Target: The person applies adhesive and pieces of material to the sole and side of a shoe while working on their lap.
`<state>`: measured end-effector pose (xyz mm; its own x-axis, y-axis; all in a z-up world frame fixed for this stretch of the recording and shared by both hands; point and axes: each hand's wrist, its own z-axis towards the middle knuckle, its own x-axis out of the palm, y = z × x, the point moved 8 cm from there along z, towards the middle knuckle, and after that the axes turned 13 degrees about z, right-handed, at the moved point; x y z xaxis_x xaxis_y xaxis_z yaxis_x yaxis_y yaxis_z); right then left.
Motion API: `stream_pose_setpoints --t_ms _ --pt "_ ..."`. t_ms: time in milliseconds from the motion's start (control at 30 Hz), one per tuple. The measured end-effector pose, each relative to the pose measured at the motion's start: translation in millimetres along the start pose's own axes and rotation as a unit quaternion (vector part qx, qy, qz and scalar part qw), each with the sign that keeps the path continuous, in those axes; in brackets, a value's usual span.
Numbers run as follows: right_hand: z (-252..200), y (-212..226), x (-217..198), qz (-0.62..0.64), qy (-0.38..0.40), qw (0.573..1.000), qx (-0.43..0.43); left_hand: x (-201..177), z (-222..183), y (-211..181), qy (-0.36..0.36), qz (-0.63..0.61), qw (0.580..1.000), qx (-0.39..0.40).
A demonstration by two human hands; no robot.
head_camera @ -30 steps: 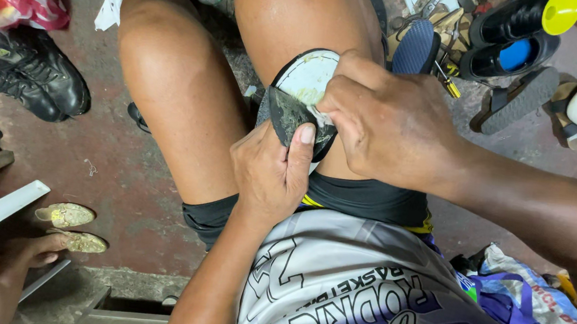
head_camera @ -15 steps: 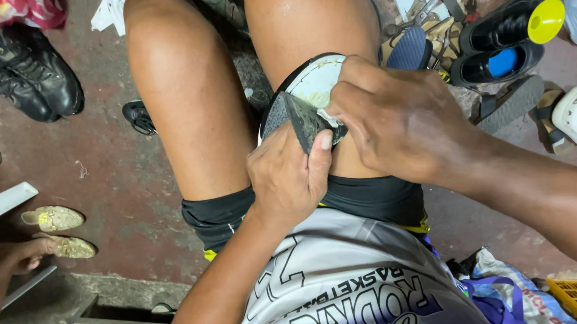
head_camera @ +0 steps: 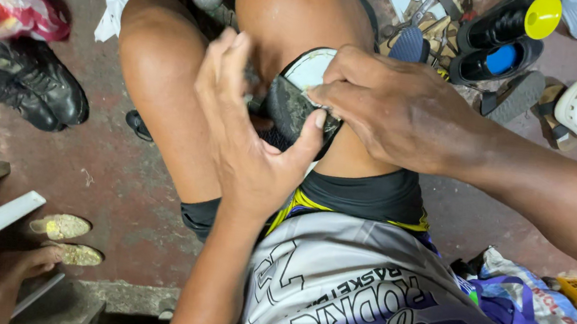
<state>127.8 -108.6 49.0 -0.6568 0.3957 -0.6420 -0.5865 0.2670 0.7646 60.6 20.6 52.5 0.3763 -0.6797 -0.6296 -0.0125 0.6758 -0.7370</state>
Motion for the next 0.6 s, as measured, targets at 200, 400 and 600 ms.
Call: stream_pose_setpoints --t_ms 200,400,600 --pt "0 -3 0 -0.041 0.035 0.999 -0.009 -4 24 1 0.188 -0.002 0.976 0.110" --pt "-2 -6 3 -0.033 0.010 0.999 -0.037 4 34 2 0.163 0.055 0.985 0.034" --pt "-8 -9 4 -0.021 0.006 0.999 -0.036 -3 38 10 0.103 0.160 0.980 -0.058"
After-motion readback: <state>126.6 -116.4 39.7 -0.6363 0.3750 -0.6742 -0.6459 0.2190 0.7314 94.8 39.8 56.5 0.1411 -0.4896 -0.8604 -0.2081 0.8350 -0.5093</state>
